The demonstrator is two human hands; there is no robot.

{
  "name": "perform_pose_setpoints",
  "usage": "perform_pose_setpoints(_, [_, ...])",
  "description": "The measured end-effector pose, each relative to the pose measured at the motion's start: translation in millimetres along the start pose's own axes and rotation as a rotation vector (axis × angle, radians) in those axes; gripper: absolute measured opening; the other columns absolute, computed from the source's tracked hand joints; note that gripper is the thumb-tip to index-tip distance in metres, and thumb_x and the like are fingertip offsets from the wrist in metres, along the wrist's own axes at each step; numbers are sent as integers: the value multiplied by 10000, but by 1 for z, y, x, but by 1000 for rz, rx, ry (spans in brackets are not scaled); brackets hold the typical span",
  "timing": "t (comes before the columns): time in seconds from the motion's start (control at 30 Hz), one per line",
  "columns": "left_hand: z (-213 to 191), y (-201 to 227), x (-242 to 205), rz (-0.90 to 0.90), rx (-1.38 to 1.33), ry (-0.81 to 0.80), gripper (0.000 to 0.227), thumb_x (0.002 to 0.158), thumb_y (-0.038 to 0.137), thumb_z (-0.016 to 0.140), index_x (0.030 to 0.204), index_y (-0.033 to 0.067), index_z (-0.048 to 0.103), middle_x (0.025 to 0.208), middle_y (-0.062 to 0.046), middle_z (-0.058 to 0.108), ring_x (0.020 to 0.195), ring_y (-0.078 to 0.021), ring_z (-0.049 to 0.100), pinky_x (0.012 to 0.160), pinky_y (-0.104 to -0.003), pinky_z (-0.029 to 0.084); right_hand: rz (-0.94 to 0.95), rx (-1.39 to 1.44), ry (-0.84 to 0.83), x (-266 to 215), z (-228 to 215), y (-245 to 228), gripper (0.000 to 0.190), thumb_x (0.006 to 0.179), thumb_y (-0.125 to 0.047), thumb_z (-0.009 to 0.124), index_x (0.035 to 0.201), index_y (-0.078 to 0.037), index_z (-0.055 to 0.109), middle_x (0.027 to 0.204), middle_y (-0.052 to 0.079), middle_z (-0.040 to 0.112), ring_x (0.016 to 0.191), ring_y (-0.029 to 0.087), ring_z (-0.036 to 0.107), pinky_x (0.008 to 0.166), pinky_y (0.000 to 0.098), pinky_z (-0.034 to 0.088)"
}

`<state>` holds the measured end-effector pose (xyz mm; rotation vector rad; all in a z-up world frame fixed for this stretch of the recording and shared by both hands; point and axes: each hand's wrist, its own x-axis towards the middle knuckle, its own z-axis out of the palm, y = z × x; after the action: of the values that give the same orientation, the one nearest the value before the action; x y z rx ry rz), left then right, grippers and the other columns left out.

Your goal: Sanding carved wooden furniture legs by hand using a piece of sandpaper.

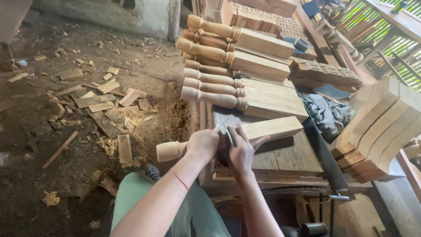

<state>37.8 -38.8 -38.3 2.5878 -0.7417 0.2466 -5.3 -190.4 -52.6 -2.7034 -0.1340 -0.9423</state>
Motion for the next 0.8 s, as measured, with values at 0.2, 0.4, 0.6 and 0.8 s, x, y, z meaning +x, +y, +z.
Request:
perform_pose_setpoints(0.2, [-15,3,-4,82,63,11,180,926,2,501,980,10,673,749,-158,737,723,-370,759,611,-508,612,-32,1,144,-53,-7,9,464,886,-223,548,1328,-229,690,1212,55,752,1354,170,572,1151,711,-163])
perform_pose_setpoints(0.4, [-19,2,2,-48,18,-39,145,868,170,594,925,37,595,755,-176,713,661,-390,699,624,-508,552,77,296,155,-69,-39,14,269,876,-118,709,1140,-134,757,1185,24,759,1182,217,683,1232,638,91])
perform_pose_setpoints(0.6, [-13,-3,6,-55,111,-86,186,805,162,684,936,70,587,759,-141,720,691,-357,717,637,-468,570,106,449,354,-46,-32,1,222,917,-59,701,1138,-43,707,1209,83,719,1114,221,680,1253,584,188])
perform_pose_setpoints(0.8, [-16,-5,2,-13,40,-146,275,778,107,643,1033,24,580,876,-165,745,866,-389,754,758,-554,606,169,575,462,-41,14,14,105,899,-125,791,983,-106,731,1022,21,703,954,210,706,1147,461,305])
